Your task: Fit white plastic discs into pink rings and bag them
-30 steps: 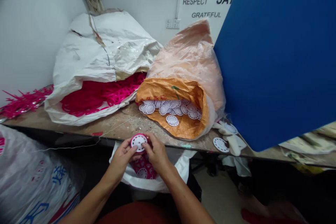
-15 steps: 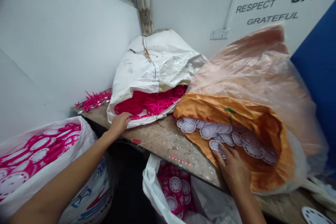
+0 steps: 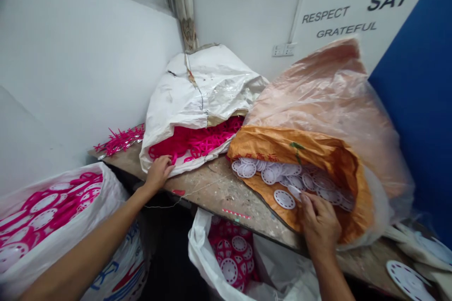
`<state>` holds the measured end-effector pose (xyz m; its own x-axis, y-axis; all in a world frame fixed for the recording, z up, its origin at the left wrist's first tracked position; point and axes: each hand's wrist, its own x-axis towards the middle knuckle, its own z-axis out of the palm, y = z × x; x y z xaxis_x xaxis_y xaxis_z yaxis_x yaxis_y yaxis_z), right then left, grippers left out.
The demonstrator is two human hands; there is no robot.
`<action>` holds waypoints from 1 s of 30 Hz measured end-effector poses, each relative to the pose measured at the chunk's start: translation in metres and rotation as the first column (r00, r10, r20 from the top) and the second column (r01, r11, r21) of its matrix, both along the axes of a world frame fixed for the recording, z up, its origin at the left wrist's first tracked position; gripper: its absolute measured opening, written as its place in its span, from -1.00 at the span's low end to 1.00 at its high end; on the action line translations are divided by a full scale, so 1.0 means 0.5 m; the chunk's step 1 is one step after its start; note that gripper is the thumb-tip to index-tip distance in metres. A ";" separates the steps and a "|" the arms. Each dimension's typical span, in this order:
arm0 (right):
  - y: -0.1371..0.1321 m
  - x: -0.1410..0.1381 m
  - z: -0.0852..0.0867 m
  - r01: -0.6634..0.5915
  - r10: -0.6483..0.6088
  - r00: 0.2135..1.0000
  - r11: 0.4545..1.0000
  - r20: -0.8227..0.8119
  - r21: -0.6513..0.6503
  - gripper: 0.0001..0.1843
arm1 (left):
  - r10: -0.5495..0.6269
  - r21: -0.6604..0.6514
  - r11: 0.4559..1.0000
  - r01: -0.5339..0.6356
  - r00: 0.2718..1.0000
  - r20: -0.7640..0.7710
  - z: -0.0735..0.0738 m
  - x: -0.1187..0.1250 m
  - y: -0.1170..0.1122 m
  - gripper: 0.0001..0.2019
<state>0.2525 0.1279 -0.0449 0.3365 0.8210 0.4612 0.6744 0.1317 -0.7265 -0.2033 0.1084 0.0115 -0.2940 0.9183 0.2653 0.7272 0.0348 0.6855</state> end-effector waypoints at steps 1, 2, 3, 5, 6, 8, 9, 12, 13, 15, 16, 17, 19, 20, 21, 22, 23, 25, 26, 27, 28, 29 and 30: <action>-0.010 -0.010 0.009 0.035 -0.034 0.997 0.999 -0.068 0.013 -0.50 | -0.008 0.022 1.000 0.006 0.998 0.070 0.000 0.021 -0.015 -0.95; -0.023 -0.025 0.019 0.044 -0.043 0.987 0.999 -0.156 0.004 -0.52 | -0.025 0.034 0.999 0.021 0.991 0.128 -0.001 0.049 -0.031 -0.90; -0.038 -0.044 0.030 0.012 -0.016 0.966 1.000 -0.259 -0.015 -0.55 | -0.058 0.037 0.998 0.051 0.975 0.215 -0.003 0.082 -0.048 -0.86; -0.072 -0.095 0.053 -0.158 0.129 0.878 0.987 -0.460 -0.026 -0.60 | -0.154 0.032 0.986 0.161 0.839 0.522 -0.009 0.160 -0.084 -0.81; -0.088 -0.123 0.063 -0.296 0.256 0.808 0.955 -0.531 0.010 -0.61 | -0.188 0.038 0.973 0.229 0.679 0.709 -0.012 0.201 -0.102 -0.79; -0.116 -0.175 0.077 -0.492 0.439 0.687 0.867 -0.580 0.073 -0.64 | -0.173 0.070 0.939 0.337 0.286 0.942 -0.016 0.281 -0.131 -0.73; -0.126 -0.193 0.080 -0.547 0.489 0.663 0.833 -0.567 0.079 -0.67 | -0.145 0.081 0.927 0.367 0.150 0.978 -0.019 0.316 -0.142 -0.70; -0.147 -0.215 0.072 -0.589 0.563 0.745 0.807 -0.358 0.042 -0.73 | -0.130 0.066 0.927 0.368 0.150 0.980 -0.028 0.390 -0.162 -0.66; -0.152 -0.212 0.067 -0.574 0.561 0.781 0.818 -0.273 0.040 -0.74 | -0.140 0.059 0.934 0.351 0.211 0.967 -0.033 0.403 -0.166 -0.65; -0.160 -0.202 0.059 -0.559 0.560 0.810 0.827 -0.174 0.058 -0.76 | -0.175 0.052 0.940 0.338 0.344 0.923 -0.042 0.415 -0.170 -0.63; -0.162 -0.197 0.056 -0.572 0.574 0.801 0.818 -0.169 0.061 -0.76 | -0.201 0.056 0.938 0.342 0.407 0.891 -0.046 0.415 -0.171 -0.63; -0.164 -0.194 0.054 -0.597 0.595 0.783 0.801 -0.183 0.050 -0.75 | -0.233 0.062 0.934 0.351 0.470 0.851 -0.049 0.414 -0.172 -0.63; -0.166 -0.192 0.052 -0.646 0.627 0.743 0.763 -0.235 -0.009 -0.75 | -0.293 0.081 0.931 0.355 0.600 0.744 -0.052 0.409 -0.174 -0.67; -0.166 -0.193 0.051 -0.659 0.628 0.734 0.751 -0.259 -0.044 -0.75 | -0.310 0.091 0.934 0.345 0.659 0.685 -0.052 0.407 -0.175 -0.69; -0.166 -0.194 0.050 -0.658 0.618 0.734 0.749 -0.280 -0.072 -0.76 | -0.317 0.097 0.937 0.335 0.701 0.639 -0.051 0.407 -0.176 -0.70; -0.164 -0.196 0.048 -0.650 0.602 0.740 0.755 -0.301 -0.088 -0.77 | -0.316 0.096 0.939 0.330 0.716 0.623 -0.051 0.408 -0.177 -0.70; -0.162 -0.196 0.046 -0.640 0.582 0.744 0.763 -0.328 -0.096 -0.78 | -0.309 0.084 0.938 0.336 0.701 0.643 -0.052 0.410 -0.178 -0.69; -0.156 -0.193 0.041 -0.628 0.539 0.729 0.772 -0.421 -0.098 -0.77 | -0.270 0.024 0.923 0.385 0.602 0.751 -0.054 0.415 -0.182 -0.61; -0.154 -0.190 0.039 -0.637 0.525 0.704 0.764 -0.478 -0.098 -0.76 | -0.239 -0.015 0.907 0.422 0.542 0.806 -0.056 0.416 -0.184 -0.55; -0.153 -0.187 0.037 -0.664 0.526 0.665 0.741 -0.530 -0.098 -0.75 | -0.208 -0.047 0.888 0.457 0.492 0.845 -0.058 0.417 -0.187 -0.50; -0.153 -0.184 0.035 -0.700 0.539 0.623 0.708 -0.567 -0.095 -0.75 | -0.186 -0.068 0.874 0.482 0.460 0.868 -0.060 0.417 -0.189 -0.47; -0.154 -0.182 0.033 -0.733 0.559 0.587 0.674 -0.586 -0.092 -0.73 | -0.178 -0.076 0.865 0.497 0.444 0.878 -0.063 0.416 -0.191 -0.46; -0.157 -0.181 0.030 -0.756 0.579 0.567 0.649 -0.586 -0.090 -0.71 | -0.180 -0.072 0.864 0.498 0.440 0.880 -0.065 0.416 -0.193 -0.48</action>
<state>0.1620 0.0492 -0.0298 -0.2783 0.9552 0.1002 0.0450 0.1172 -0.9921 0.0045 0.0120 -0.0210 0.1297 0.9712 -0.1999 -0.1746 0.2208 0.9596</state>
